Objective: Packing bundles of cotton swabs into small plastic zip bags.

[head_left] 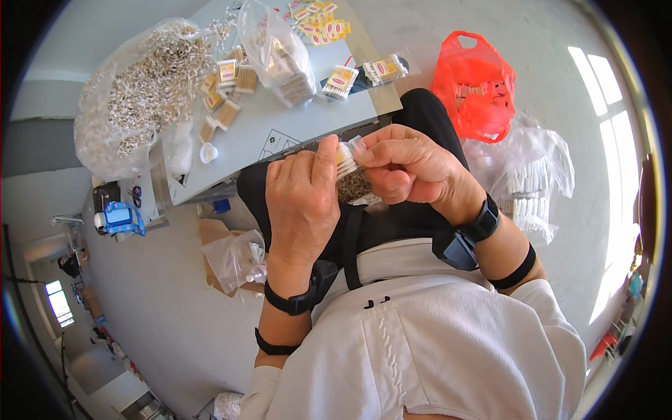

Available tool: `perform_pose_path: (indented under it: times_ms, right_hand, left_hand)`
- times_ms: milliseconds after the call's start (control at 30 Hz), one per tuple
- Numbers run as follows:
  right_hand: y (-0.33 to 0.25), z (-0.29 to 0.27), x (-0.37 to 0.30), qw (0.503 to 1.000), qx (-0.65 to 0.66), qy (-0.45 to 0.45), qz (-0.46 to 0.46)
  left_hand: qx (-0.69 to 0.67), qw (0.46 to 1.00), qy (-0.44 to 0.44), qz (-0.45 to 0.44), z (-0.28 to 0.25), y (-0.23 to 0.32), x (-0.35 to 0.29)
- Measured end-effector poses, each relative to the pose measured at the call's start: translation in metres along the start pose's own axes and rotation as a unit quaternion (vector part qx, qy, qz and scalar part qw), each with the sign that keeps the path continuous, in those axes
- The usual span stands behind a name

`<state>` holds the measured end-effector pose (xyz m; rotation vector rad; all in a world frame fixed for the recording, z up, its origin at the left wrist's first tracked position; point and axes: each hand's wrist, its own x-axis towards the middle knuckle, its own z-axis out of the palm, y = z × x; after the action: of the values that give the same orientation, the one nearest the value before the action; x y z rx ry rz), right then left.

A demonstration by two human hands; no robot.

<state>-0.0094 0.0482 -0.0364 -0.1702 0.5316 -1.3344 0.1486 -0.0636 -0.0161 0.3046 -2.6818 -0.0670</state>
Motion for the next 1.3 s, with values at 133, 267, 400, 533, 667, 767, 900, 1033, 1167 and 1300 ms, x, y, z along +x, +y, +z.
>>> perform_pose_path:
  times_ms: [133,267,400,533,667,767,900,1033,1167,1300]
  right_hand:
    - [0.002,0.0,0.0,1.0,0.023,-0.016,0.004]
    - [0.006,0.001,0.001,0.999,0.029,-0.011,-0.024]
    - [0.009,-0.002,0.003,0.998,0.029,-0.021,-0.048]
    - [0.009,0.001,0.002,0.994,-0.007,0.056,-0.093]
    - [0.013,0.004,0.002,0.976,-0.076,0.127,-0.159]
    - [0.015,0.004,0.003,0.963,-0.129,0.15,-0.181]
    - [0.016,-0.001,0.006,0.963,-0.132,0.137,-0.19]
    - [0.014,0.001,0.005,0.97,-0.116,0.122,-0.174]
    - [0.012,0.002,0.005,0.982,-0.063,0.086,-0.153]
    - [0.012,-0.001,0.004,0.986,-0.038,0.082,-0.142]
  left_hand:
    - [-0.015,1.0,0.011,0.004,0.001,0.0,0.0]
    - [-0.003,1.0,0.006,0.003,0.0,0.0,0.0]
    - [0.004,1.0,0.009,0.006,0.002,-0.003,-0.002]
    - [0.011,1.0,0.006,0.002,0.0,-0.002,-0.002]
    - [0.024,1.0,-0.013,-0.01,-0.002,0.0,-0.001]
    - [0.024,1.0,-0.016,-0.012,-0.002,0.001,-0.001]
    - [0.025,0.999,-0.019,-0.014,-0.002,0.001,0.0]
    - [-0.002,0.999,-0.024,-0.025,-0.003,0.001,-0.001]
    - [-0.047,0.998,-0.02,-0.029,-0.002,0.0,-0.002]
    - [-0.055,0.998,-0.022,-0.028,-0.004,0.001,-0.001]
